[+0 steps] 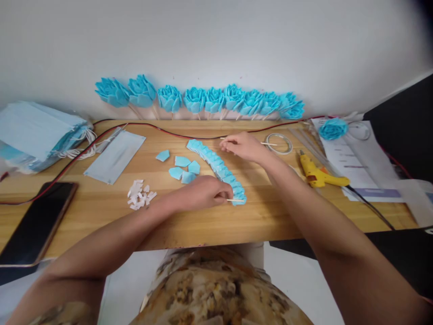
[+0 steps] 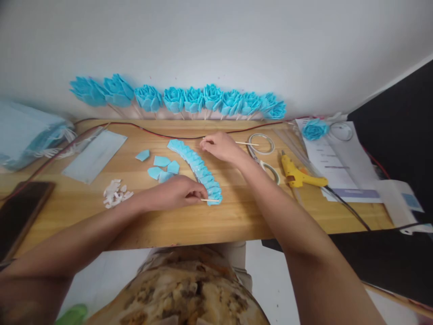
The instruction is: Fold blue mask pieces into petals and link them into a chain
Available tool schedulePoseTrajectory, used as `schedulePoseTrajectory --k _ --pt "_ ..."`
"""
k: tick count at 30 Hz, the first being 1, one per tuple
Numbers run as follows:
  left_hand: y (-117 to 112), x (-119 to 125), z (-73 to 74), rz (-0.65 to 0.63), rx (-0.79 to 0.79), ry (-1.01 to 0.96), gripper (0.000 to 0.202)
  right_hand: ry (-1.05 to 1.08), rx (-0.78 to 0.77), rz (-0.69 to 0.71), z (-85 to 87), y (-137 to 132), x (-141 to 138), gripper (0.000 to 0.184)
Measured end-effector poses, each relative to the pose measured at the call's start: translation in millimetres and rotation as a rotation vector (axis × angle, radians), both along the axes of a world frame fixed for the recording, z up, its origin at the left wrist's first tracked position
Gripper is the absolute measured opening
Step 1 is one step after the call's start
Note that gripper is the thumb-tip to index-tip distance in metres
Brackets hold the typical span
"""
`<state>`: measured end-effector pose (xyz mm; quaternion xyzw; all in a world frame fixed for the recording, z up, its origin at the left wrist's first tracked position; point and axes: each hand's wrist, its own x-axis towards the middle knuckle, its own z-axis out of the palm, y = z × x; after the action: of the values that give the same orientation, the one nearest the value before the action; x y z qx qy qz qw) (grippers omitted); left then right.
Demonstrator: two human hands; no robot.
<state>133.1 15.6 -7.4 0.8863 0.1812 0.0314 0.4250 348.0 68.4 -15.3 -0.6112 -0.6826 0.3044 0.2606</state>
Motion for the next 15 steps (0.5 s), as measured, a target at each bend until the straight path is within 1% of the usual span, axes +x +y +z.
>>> schedulePoseTrajectory --k 3,5,8,10,11,13,15 --pt "0.8 0.3 -0.7 -0.032 0.018 0.013 0.024 -0.089 0.081 0.029 0.3 22.0 -15.6 0.016" --pt "1.1 1.1 -1.9 -0.045 0.024 0.024 0.025 -0.136 0.15 0.079 -0.3 37.0 -26.0 0.02" --pt "1.1 2.0 -4.5 -0.05 0.032 0.029 0.023 -0.189 0.214 0.25 -4.1 55.6 -40.3 0.027" --pt "1.1 2.0 -6.0 -0.053 0.035 0.017 0.022 -0.243 0.237 0.347 -6.7 62.7 -46.7 0.025" --pt "1.0 1.8 -6.4 -0.058 0.037 0.009 0.022 -0.27 0.241 0.37 -7.3 64.2 -48.5 0.023" --pt "1.1 1.1 -6.5 -0.066 0.042 -0.004 0.022 -0.315 0.236 0.363 -5.9 63.4 -48.9 0.019" --pt "1.2 0.3 -6.2 -0.072 0.045 0.0 0.022 -0.343 0.228 0.328 -1.3 59.4 -46.4 0.017"
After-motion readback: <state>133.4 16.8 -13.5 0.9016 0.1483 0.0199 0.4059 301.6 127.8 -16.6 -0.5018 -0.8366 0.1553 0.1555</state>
